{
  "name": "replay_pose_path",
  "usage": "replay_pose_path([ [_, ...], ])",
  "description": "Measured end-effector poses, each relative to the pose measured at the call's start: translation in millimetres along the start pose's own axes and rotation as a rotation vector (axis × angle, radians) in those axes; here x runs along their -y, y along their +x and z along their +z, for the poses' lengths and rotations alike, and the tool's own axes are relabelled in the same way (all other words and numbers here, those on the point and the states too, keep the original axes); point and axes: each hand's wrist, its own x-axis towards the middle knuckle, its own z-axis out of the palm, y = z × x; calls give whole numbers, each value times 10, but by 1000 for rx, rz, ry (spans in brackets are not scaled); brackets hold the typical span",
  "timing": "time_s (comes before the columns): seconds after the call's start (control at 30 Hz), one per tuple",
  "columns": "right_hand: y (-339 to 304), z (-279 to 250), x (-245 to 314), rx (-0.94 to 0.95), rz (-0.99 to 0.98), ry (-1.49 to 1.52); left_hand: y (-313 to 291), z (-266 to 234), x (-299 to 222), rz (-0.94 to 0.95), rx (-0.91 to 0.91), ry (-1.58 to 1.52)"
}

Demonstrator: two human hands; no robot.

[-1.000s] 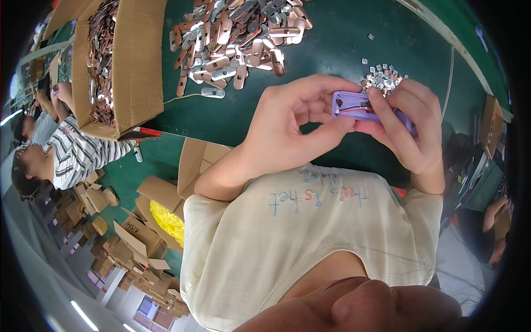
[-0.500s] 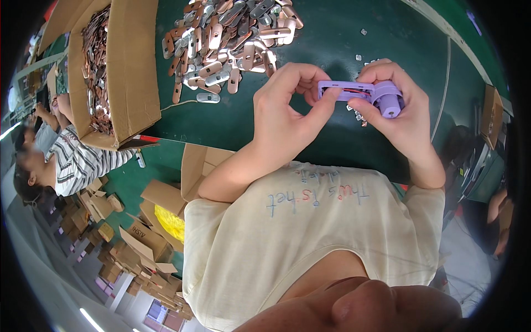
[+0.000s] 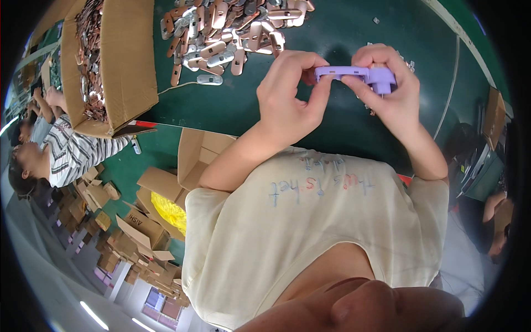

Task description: The person assembles handheld devices by attaching small components to metal plates and fitting the plates into plastic casings by hand.

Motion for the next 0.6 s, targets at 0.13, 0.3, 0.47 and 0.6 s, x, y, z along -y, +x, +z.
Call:
replay_pose_path([
  [0.13, -125, 87, 41, -118, -93, 133, -12, 8, 24, 21, -38, -209],
  [0.3, -99, 66, 37, -119, -109, 301, -21, 46, -110, -84, -72, -433],
  [0.47, -129, 27, 99, -117, -272, 123, 16, -7, -153, 195, -55, -235],
  [0.6, -175, 58, 78, -148, -341, 125, 78, -15, -179, 364, -39, -189],
])
